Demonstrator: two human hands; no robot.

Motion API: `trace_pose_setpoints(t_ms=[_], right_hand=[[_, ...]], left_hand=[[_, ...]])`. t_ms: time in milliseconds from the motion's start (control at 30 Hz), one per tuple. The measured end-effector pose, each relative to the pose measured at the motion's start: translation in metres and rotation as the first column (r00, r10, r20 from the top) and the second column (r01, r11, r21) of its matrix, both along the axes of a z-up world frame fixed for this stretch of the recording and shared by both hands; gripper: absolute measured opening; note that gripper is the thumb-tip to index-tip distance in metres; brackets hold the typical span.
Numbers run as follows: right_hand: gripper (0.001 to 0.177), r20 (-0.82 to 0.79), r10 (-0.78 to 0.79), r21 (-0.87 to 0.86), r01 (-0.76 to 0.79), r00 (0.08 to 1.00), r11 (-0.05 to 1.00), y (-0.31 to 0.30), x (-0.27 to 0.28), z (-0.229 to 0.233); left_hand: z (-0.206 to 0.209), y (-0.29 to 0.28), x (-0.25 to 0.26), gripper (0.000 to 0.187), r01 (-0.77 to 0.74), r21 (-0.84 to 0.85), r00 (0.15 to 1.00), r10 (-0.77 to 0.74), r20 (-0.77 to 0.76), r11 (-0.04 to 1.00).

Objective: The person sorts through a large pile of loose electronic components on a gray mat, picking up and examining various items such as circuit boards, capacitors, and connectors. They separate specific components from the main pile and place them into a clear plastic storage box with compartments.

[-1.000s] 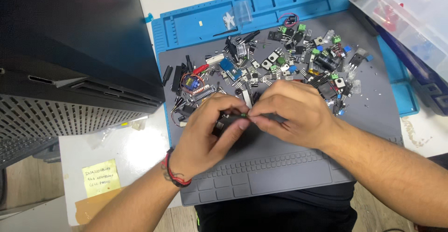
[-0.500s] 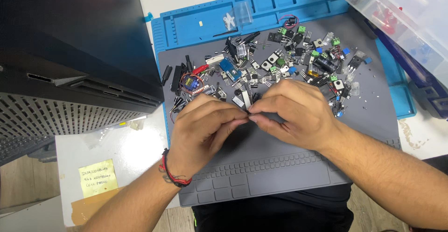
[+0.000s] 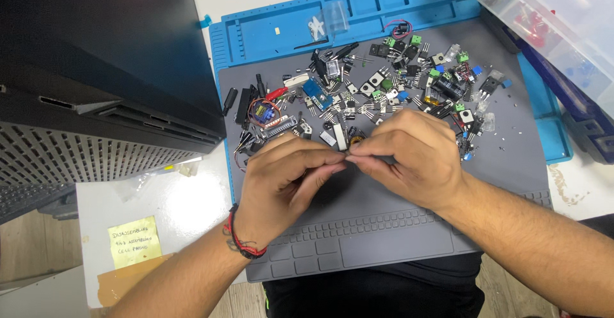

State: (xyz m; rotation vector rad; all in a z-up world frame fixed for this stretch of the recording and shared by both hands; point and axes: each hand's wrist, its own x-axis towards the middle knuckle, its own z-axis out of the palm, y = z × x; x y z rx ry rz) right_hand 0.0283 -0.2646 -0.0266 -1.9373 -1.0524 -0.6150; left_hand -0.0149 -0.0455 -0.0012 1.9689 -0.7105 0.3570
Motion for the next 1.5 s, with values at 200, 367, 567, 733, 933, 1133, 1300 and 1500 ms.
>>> trace_pose_setpoints(t_ms=[200, 367, 567, 733, 933, 1133, 1300, 1500], right_hand=[[0.011, 0.011, -0.013, 0.003, 0.013, 1.000, 1.000, -0.001, -0.001, -0.003], [0.020, -0.037, -0.004, 0.024, 0.005, 0.999, 1.000, -0.002, 0.001, 0.002], [0.016, -0.051, 0.054, 0.026, -0.053, 0.997, 0.998, -0.003, 0.003, 0.002], [0.014, -0.076, 0.070, -0.010, -0.070, 0.995, 0.997, -0.005, 0.002, -0.001], [0.010, -0.113, 0.129, -0.033, -0.134, 0.985, 0.990, -0.006, 0.004, -0.002], [0.008, -0.170, 0.193, -0.026, -0.200, 0.966, 0.980, -0.006, 0.005, -0.003], [0.009, -0.180, 0.189, -0.006, -0.193, 0.965, 0.981, -0.004, 0.004, 0.001], [0.008, -0.119, 0.105, 0.028, -0.102, 0.987, 0.994, -0.001, 0.002, 0.004]], left_hand=[[0.001, 0.000, -0.002, 0.007, -0.015, -0.051, 0.999, 0.013, -0.038, 0.999], [0.009, 0.002, -0.001, 0.005, -0.056, -0.022, 0.998, 0.057, 0.021, 0.998], [0.008, 0.005, 0.000, 0.004, -0.029, 0.019, 0.998, 0.028, 0.056, 0.999], [0.007, 0.005, 0.000, 0.006, 0.004, 0.039, 0.998, -0.007, 0.062, 0.999], [0.009, 0.005, 0.002, 0.010, 0.026, 0.053, 0.998, -0.030, 0.059, 0.998], [0.007, 0.003, 0.002, 0.010, 0.050, 0.047, 0.998, -0.052, 0.040, 0.998], [0.007, 0.003, 0.002, 0.009, 0.019, 0.041, 1.000, -0.020, 0.023, 0.999], [0.006, 0.002, 0.001, 0.005, -0.019, 0.041, 0.999, 0.017, 0.044, 0.999]])
